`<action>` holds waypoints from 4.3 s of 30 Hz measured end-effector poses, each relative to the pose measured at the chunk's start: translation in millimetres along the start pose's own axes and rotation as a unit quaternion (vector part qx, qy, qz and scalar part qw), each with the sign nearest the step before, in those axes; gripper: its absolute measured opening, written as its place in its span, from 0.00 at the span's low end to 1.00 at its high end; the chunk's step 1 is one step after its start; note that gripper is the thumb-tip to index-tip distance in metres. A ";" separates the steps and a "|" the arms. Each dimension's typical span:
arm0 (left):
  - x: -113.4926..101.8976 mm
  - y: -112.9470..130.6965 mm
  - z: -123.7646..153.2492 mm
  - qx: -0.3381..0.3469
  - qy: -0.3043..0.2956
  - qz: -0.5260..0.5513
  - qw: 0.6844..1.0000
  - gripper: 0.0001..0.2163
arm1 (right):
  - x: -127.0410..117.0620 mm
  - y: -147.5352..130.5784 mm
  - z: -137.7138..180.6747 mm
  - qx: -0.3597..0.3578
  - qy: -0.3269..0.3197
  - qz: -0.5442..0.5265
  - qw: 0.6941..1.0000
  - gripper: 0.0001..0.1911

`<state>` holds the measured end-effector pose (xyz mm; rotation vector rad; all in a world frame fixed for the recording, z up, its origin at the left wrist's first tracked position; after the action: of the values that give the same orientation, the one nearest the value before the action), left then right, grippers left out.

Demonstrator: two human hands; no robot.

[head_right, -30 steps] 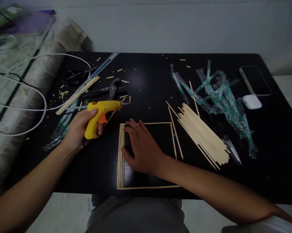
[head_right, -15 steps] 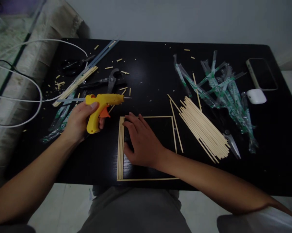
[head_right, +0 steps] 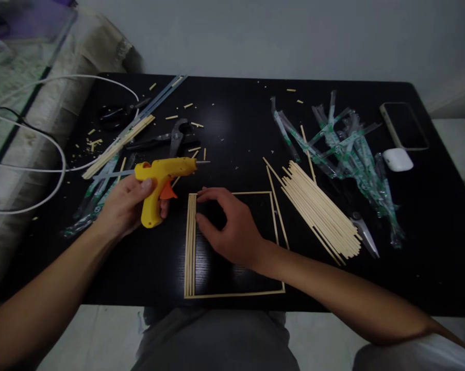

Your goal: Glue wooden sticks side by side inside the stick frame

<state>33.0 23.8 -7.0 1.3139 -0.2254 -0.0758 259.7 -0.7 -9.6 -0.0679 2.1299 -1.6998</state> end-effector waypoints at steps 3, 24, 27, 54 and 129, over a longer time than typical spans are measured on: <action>2.1 -4.0 1.6 -0.018 -0.049 0.034 0.998 0.26 | -5.3 8.0 -10.8 0.151 0.001 -0.192 0.970 0.12; -22.2 6.0 -7.8 0.048 0.051 0.119 0.990 0.24 | -17.9 9.1 -27.8 0.190 0.002 -0.178 0.966 0.17; -26.1 13.3 -11.7 0.062 0.083 0.143 0.984 0.17 | -36.6 3.7 -39.8 0.166 -0.004 -0.097 0.981 0.20; -20.7 7.5 -9.4 0.025 0.102 0.112 0.988 0.07 | -161.6 -11.5 -8.4 0.089 0.129 0.399 0.903 0.13; -20.7 -1.3 -13.1 0.041 0.087 0.102 0.990 0.12 | 4.9 -8.5 20.3 -0.251 -0.193 0.241 0.917 0.07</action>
<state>15.6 39.6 -13.8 1.3634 -0.2137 0.2221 260.4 -23.1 -6.4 -0.0192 2.0034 -0.7661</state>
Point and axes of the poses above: each hand's wrist, its own z-axis away from the middle knuckle, its own x-axis out of the palm, y = z × x, the point moved 4 cm from there along -z, towards the middle knuckle, and after that the axes turned 2 degrees about -z, right-handed, at the moved point
